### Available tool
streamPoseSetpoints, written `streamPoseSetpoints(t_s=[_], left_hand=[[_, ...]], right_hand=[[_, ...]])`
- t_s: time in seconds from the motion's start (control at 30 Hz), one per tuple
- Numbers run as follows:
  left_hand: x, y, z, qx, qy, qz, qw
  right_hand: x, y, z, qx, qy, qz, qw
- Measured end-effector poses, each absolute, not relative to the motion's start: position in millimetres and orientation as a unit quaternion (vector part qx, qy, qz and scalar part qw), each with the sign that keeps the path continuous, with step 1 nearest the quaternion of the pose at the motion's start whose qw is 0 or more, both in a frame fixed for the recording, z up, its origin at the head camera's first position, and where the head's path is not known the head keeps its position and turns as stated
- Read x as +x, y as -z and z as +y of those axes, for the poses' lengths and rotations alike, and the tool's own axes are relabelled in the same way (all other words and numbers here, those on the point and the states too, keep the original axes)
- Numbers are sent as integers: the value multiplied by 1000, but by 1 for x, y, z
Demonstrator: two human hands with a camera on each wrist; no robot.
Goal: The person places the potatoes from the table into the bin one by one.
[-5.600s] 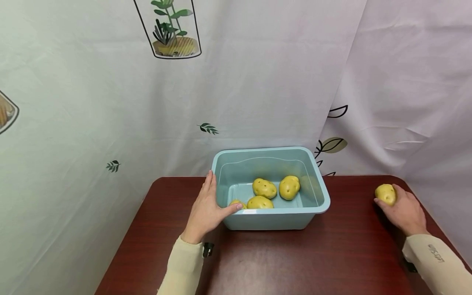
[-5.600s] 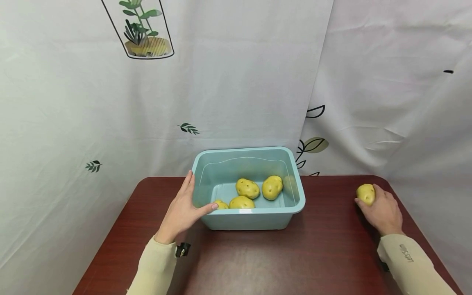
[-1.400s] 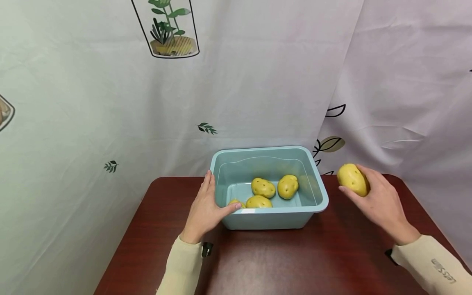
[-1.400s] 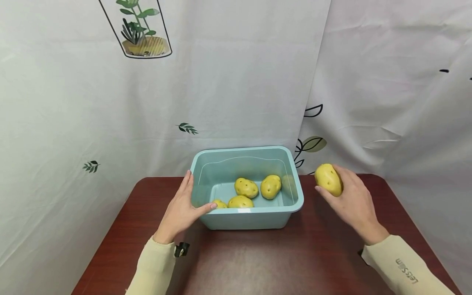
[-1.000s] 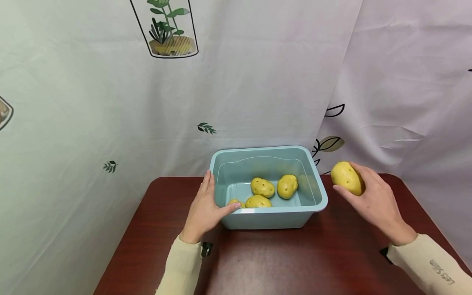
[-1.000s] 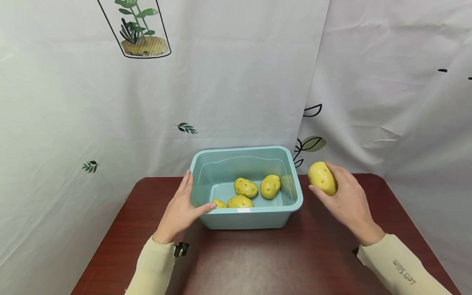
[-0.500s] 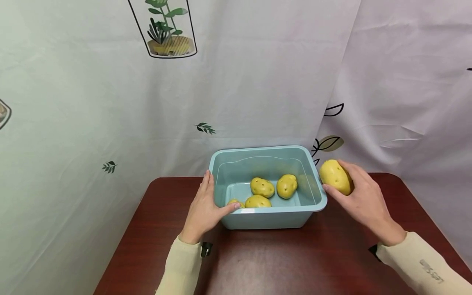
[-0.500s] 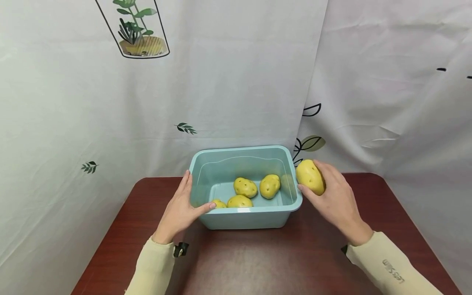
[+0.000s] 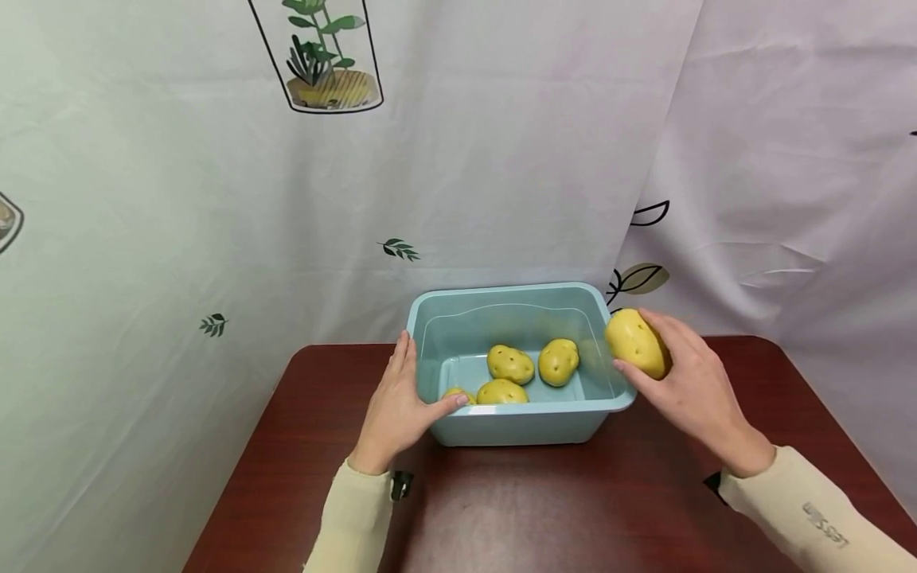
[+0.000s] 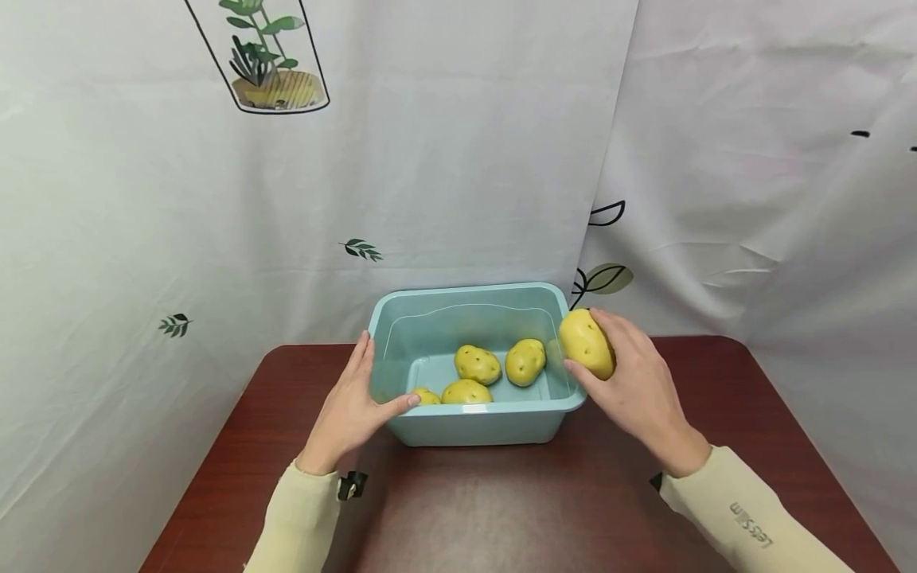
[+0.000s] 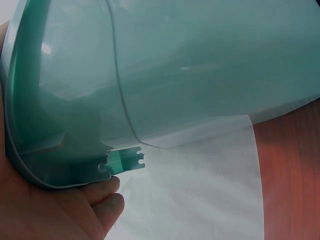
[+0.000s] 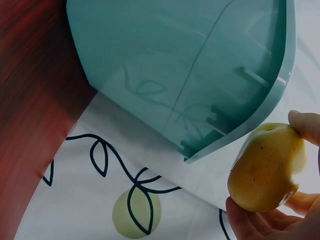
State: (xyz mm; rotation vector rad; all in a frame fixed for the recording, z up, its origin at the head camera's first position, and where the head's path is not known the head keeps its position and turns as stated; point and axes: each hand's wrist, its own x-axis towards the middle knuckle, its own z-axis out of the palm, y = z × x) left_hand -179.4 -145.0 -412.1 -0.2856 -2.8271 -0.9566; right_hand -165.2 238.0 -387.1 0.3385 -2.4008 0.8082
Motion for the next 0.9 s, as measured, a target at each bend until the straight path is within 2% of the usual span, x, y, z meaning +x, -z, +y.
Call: streamPoseSetpoints(t_s=[0.9], left_hand=[[-181, 413, -145, -97, 317, -941, 74]], right_hand=[[-172, 390, 211, 171, -303, -896, 275]])
